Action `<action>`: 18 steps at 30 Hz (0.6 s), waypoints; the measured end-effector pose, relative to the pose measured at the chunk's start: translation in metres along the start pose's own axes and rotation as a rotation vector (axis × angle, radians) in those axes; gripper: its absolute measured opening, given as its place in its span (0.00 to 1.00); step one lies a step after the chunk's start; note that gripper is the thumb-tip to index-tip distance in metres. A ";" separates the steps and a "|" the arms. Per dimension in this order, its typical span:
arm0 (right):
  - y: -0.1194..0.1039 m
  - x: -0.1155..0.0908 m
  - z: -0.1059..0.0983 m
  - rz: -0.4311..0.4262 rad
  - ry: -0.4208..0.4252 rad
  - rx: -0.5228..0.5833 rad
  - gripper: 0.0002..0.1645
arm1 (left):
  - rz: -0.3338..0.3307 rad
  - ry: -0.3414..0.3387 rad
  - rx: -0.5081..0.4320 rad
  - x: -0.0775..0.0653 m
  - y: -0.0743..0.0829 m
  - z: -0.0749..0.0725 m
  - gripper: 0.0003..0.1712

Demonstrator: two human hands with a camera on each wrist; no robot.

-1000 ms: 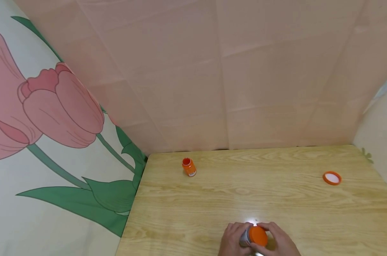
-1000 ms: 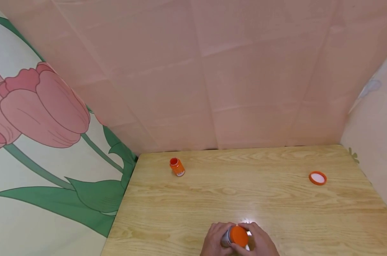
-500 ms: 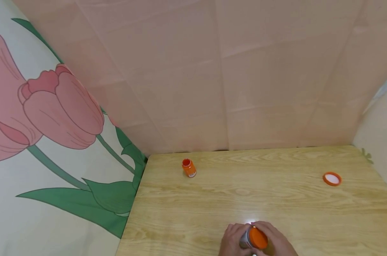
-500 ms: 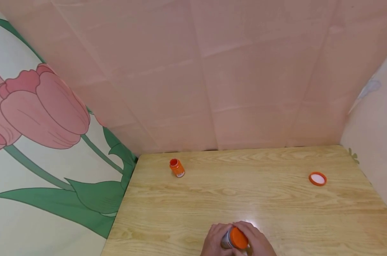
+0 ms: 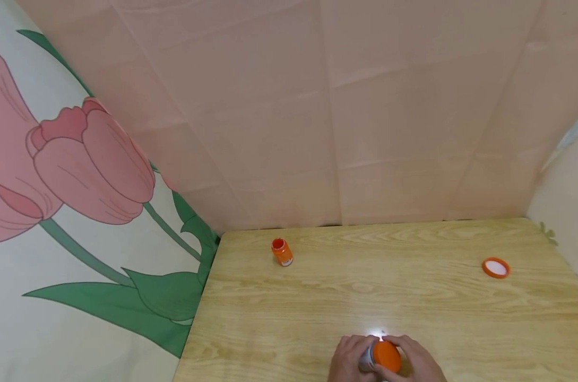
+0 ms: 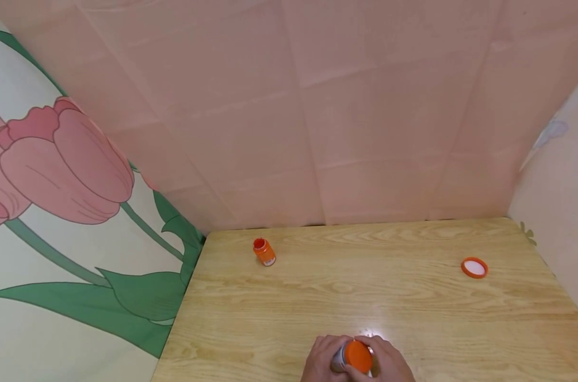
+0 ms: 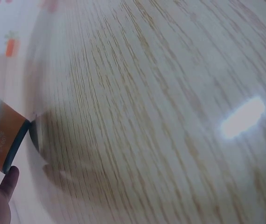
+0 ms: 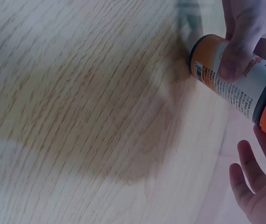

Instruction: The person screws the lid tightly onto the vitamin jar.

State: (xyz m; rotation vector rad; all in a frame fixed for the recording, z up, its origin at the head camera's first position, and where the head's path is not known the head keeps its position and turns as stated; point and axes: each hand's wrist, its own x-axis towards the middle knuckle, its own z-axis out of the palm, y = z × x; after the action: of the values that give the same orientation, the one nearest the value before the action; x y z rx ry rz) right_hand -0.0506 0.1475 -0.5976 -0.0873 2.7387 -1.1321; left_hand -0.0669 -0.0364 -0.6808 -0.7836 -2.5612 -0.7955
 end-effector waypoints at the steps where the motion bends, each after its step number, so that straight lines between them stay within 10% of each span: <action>1: -0.001 0.000 0.000 0.012 -0.006 0.000 0.38 | -0.003 -0.004 -0.002 0.000 0.000 0.000 0.43; 4: 0.000 -0.001 0.002 -0.029 0.049 -0.008 0.39 | -0.006 -0.004 -0.008 0.000 0.000 -0.001 0.43; 12: 0.020 0.003 0.012 -0.467 0.305 -0.011 0.39 | 0.071 0.076 0.014 0.001 0.000 -0.001 0.46; 18: 0.022 0.005 0.011 -0.495 0.311 -0.001 0.34 | 0.011 0.013 -0.014 0.000 0.002 -0.002 0.46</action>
State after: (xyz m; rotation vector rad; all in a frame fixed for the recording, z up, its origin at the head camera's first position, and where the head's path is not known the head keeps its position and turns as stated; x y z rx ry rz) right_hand -0.0532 0.1547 -0.6218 -0.6765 3.0895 -1.3561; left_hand -0.0652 -0.0364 -0.6780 -0.7933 -2.5405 -0.8132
